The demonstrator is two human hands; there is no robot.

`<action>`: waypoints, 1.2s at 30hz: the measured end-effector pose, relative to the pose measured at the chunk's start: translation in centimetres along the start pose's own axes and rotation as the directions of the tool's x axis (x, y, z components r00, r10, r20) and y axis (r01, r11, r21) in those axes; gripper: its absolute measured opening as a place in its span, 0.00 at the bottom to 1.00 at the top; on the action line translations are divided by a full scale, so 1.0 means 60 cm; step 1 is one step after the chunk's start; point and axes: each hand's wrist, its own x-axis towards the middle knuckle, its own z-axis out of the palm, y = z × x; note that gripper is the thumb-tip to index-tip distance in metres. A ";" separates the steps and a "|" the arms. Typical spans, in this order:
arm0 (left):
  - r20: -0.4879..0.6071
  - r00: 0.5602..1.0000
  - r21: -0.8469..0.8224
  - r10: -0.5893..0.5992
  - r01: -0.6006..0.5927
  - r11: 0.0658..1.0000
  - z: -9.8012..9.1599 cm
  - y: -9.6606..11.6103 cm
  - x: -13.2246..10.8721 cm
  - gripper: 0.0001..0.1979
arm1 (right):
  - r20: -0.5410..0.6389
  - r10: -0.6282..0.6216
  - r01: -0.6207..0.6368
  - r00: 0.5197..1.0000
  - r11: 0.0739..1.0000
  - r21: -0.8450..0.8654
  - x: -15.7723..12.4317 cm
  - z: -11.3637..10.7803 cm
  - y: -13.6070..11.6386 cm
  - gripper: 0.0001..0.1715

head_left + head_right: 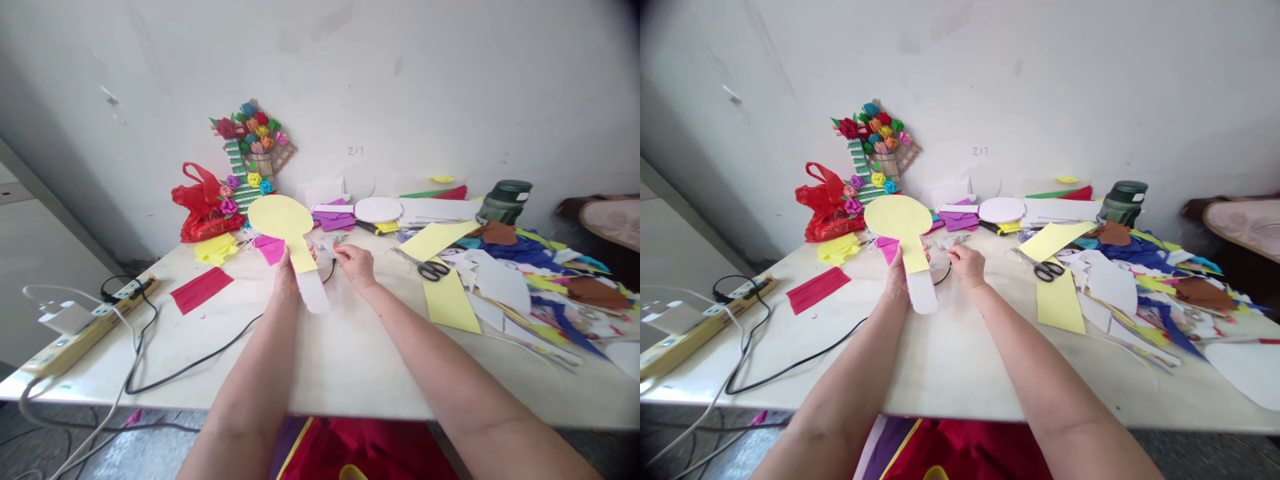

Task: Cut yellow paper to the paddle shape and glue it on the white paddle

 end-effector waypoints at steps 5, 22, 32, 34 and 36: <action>0.010 1.000 -0.014 -0.005 0.005 1.000 0.001 0.000 0.000 0.20 | -0.014 0.093 -0.094 0.996 0.983 -0.155 0.000 -0.009 -0.003 0.20; 0.003 1.000 0.047 -0.029 0.029 0.998 -0.006 0.003 0.005 0.21 | 0.131 0.011 0.033 0.991 0.944 -0.328 -0.009 -0.002 -0.020 0.24; -0.005 1.000 0.024 -0.009 0.009 1.000 0.004 0.001 -0.004 0.19 | 0.141 -0.197 0.229 0.970 0.938 -0.261 -0.013 0.004 -0.019 0.13; -0.007 1.000 0.022 -0.009 0.009 1.000 0.004 0.002 -0.004 0.20 | 0.221 -0.150 0.206 0.964 0.944 -0.257 -0.016 0.006 -0.024 0.18; 0.004 1.000 0.031 -0.009 0.009 0.999 0.004 0.002 -0.002 0.20 | 0.284 -0.109 0.186 0.953 0.948 -0.260 -0.018 0.008 -0.030 0.22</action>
